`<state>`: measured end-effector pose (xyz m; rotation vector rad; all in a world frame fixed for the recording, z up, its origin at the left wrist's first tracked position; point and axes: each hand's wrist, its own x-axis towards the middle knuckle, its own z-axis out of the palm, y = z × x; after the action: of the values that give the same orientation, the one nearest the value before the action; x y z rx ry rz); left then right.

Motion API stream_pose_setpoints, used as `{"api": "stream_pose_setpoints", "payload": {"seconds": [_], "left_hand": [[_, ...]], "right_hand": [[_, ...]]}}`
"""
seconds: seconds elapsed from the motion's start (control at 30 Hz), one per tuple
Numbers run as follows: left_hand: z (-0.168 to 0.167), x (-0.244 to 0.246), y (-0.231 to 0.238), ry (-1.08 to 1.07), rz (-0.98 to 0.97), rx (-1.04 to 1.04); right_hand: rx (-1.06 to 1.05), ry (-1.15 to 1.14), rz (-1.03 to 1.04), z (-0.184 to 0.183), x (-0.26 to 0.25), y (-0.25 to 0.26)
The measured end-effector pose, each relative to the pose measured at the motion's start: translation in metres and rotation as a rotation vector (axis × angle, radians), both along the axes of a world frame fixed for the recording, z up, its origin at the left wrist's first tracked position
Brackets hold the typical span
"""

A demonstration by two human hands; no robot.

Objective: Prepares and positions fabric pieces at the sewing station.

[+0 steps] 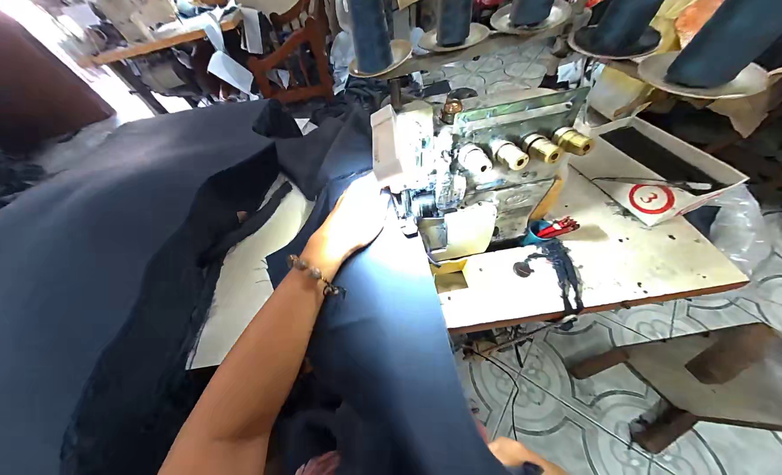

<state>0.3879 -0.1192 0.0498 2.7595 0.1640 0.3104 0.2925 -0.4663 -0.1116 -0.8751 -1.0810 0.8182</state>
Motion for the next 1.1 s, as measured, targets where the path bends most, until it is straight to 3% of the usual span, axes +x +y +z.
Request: {"api": "stream_pose_setpoints", "payload": {"seconds": [0.23,0.33,0.47,0.57,0.67,0.73,0.8,0.9,1.1], "left_hand": [[0.006,0.047,0.035,-0.008,0.049,0.021],[0.026,0.045,0.021,-0.037,0.198,0.001],[0.018,0.042,0.031,-0.172,0.252,0.113],[0.004,-0.053,0.000,-0.217,0.283,-0.045],[-0.063,-0.165,-0.019,-0.244,0.391,-0.180],[-0.106,-0.219,-0.025,-0.250,0.439,-0.101],[-0.117,-0.245,-0.022,-0.290,0.456,0.015],[-0.085,-0.247,-0.001,-0.198,0.493,0.004],[0.022,-0.164,0.061,-0.078,0.563,-0.110]], "right_hand": [[-0.172,0.199,-0.323,0.002,0.015,0.042],[-0.180,0.257,-0.449,0.007,0.021,0.064],[-0.230,0.364,-0.538,0.020,0.026,0.086],[-0.278,0.433,-0.589,0.032,0.028,0.096],[-0.267,0.442,-0.578,0.038,0.036,0.098],[-0.249,0.339,-0.544,0.037,0.045,0.094],[-0.266,0.159,-0.487,0.036,0.058,0.086],[-0.287,0.106,-0.373,0.040,0.067,0.079],[-0.091,0.705,-0.297,0.067,0.052,0.124]]}}
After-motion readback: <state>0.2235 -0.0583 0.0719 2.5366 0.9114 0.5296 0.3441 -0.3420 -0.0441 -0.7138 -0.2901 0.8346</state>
